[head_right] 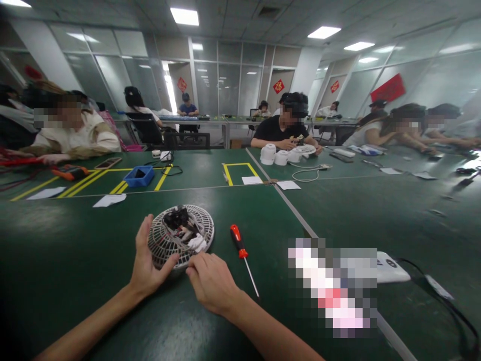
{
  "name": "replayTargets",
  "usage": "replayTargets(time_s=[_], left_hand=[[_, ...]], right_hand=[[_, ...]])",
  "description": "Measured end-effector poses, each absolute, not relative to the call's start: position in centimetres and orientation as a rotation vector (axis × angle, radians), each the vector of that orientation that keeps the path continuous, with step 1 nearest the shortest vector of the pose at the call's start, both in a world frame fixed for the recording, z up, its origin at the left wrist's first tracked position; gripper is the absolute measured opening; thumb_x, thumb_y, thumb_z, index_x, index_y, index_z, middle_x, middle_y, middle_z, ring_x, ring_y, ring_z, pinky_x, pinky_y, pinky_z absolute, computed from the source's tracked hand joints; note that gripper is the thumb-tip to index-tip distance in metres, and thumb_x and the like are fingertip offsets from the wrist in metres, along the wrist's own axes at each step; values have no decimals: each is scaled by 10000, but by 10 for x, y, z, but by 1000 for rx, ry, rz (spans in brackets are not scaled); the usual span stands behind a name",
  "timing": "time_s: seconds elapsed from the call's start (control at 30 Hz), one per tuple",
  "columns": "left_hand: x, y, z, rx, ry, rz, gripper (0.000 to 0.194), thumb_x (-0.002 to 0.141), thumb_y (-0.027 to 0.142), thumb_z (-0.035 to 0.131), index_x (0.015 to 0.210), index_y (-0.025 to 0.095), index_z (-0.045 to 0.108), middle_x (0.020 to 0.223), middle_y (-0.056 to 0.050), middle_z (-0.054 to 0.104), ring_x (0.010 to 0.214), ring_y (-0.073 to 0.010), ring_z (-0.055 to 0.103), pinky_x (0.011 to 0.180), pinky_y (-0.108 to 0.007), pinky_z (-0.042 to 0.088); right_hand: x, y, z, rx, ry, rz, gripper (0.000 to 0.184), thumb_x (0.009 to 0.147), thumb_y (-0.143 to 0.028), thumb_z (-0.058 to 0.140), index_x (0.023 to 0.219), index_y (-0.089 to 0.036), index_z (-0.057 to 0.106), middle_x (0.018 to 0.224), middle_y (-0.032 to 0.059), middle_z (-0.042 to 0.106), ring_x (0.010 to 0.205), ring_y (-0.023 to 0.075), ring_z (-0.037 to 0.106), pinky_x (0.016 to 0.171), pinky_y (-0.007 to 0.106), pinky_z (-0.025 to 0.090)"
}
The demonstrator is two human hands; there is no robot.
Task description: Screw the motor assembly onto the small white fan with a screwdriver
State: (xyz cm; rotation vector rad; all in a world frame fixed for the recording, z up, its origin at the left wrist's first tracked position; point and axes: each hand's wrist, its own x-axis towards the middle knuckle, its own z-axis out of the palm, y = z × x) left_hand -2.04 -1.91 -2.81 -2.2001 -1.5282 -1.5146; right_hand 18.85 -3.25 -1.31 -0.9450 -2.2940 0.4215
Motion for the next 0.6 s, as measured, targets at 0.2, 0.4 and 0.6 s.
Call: replayTargets(time_s=[0.2, 0.4, 0.6], left_hand=[[-16, -30, -28, -2277, -1009, -1482, 785, 765, 336, 663, 1470, 271, 325, 1571, -145, 336, 1445, -412, 341, 1138, -679, 334], [-8, -33, -31, -2345, -814, -1386, 335, 709, 187, 676, 1033, 177, 594, 1078, -112, 602, 1078, -293, 578, 933, -479, 506], [-7, -31, -32, -2396, -846, -1349, 201, 753, 107, 693, 925, 167, 608, 875, -55, 660, 840, -197, 561, 788, -373, 461]], right_hand=[[186, -35, -18, -956, -2178, 607, 74, 968, -195, 543, 898, -201, 562, 804, 6, 613, 721, 172, 541, 689, 289, 382], [186, -37, -23, -977, -1979, 838, 94, 984, -239, 517, 908, -211, 564, 765, -15, 572, 699, 158, 553, 676, 273, 408], [187, -36, -24, -955, -1952, 904, 107, 989, -246, 531, 900, -209, 577, 782, -15, 582, 700, 147, 555, 672, 260, 418]])
